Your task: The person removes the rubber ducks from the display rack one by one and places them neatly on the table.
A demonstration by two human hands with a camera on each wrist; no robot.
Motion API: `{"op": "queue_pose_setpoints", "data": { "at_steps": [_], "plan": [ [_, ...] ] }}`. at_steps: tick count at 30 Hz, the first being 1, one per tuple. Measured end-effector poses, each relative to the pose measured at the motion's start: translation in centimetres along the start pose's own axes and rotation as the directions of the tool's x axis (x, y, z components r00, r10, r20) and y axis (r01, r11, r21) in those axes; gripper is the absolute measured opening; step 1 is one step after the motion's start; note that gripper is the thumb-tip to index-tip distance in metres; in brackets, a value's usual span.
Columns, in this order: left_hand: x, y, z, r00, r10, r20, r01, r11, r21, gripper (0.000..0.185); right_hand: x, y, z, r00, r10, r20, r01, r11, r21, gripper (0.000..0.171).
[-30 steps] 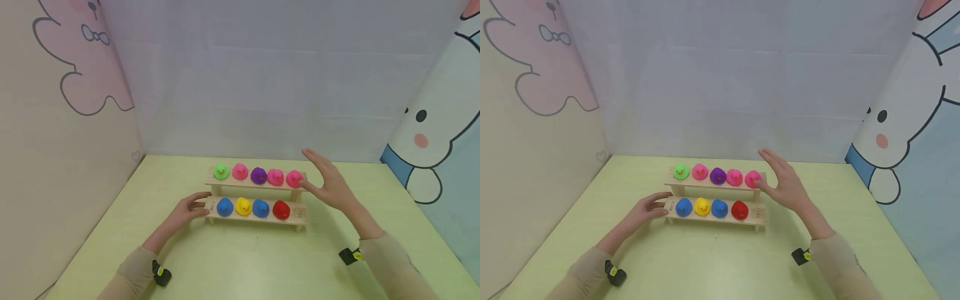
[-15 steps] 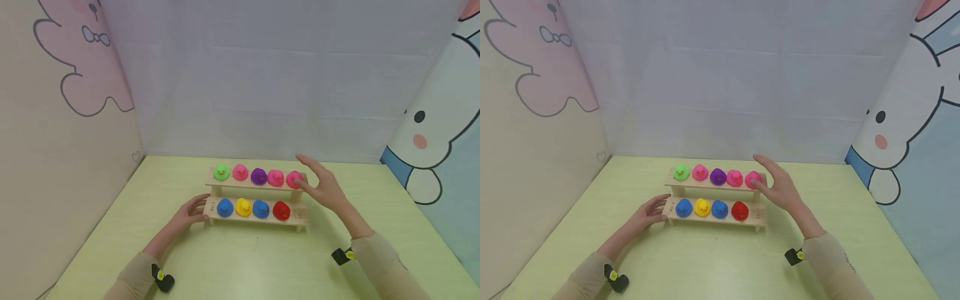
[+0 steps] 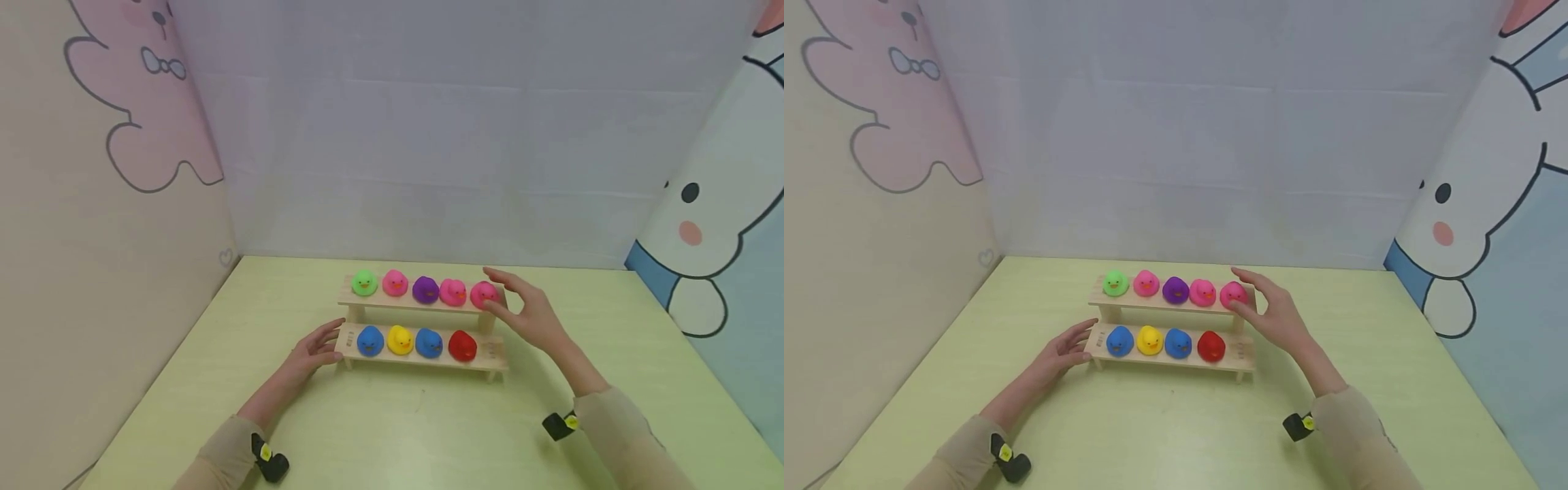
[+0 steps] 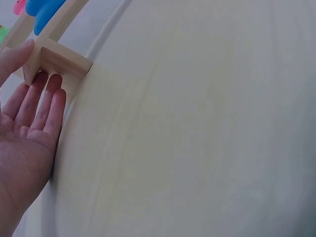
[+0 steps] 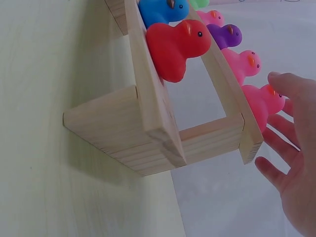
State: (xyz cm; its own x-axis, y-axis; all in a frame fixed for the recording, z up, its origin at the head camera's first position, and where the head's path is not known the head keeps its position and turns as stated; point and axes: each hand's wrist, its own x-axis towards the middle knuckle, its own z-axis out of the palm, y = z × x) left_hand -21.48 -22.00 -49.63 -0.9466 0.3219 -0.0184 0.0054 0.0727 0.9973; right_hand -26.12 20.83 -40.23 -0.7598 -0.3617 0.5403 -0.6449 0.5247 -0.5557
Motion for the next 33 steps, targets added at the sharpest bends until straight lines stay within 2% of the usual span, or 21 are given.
{"op": "queue_pose_setpoints", "data": {
  "at_steps": [6, 13, 21, 33],
  "plan": [
    [0.1, -0.1, 0.1, 1.0, 0.0, 0.001, 0.0, 1.0, -0.012, 0.064, -0.3, -0.2, 0.1, 1.0, 0.021, 0.003, -0.021, 1.0, -0.018, 0.049],
    [0.1, 0.0, 0.1, 1.0, -0.015, -0.001, 0.015, 1.0, -0.026, 0.066, -0.4, -2.5, -0.7, 0.999, 0.034, 0.023, -0.034, 0.999, -0.018, 0.043],
    [-0.2, 0.1, 0.0, 0.999, -0.03, -0.018, 0.03, 0.999, -0.015, 0.063, -0.5, 0.2, 0.2, 0.998, 0.052, 0.032, -0.053, 0.999, 0.013, 0.048],
    [-0.2, 0.3, 0.3, 0.999, -0.031, -0.011, 0.031, 0.999, -0.011, 0.064, -0.4, 0.6, -0.2, 0.993, 0.117, 0.026, -0.118, 0.992, 0.046, 0.045]
  ]
}}
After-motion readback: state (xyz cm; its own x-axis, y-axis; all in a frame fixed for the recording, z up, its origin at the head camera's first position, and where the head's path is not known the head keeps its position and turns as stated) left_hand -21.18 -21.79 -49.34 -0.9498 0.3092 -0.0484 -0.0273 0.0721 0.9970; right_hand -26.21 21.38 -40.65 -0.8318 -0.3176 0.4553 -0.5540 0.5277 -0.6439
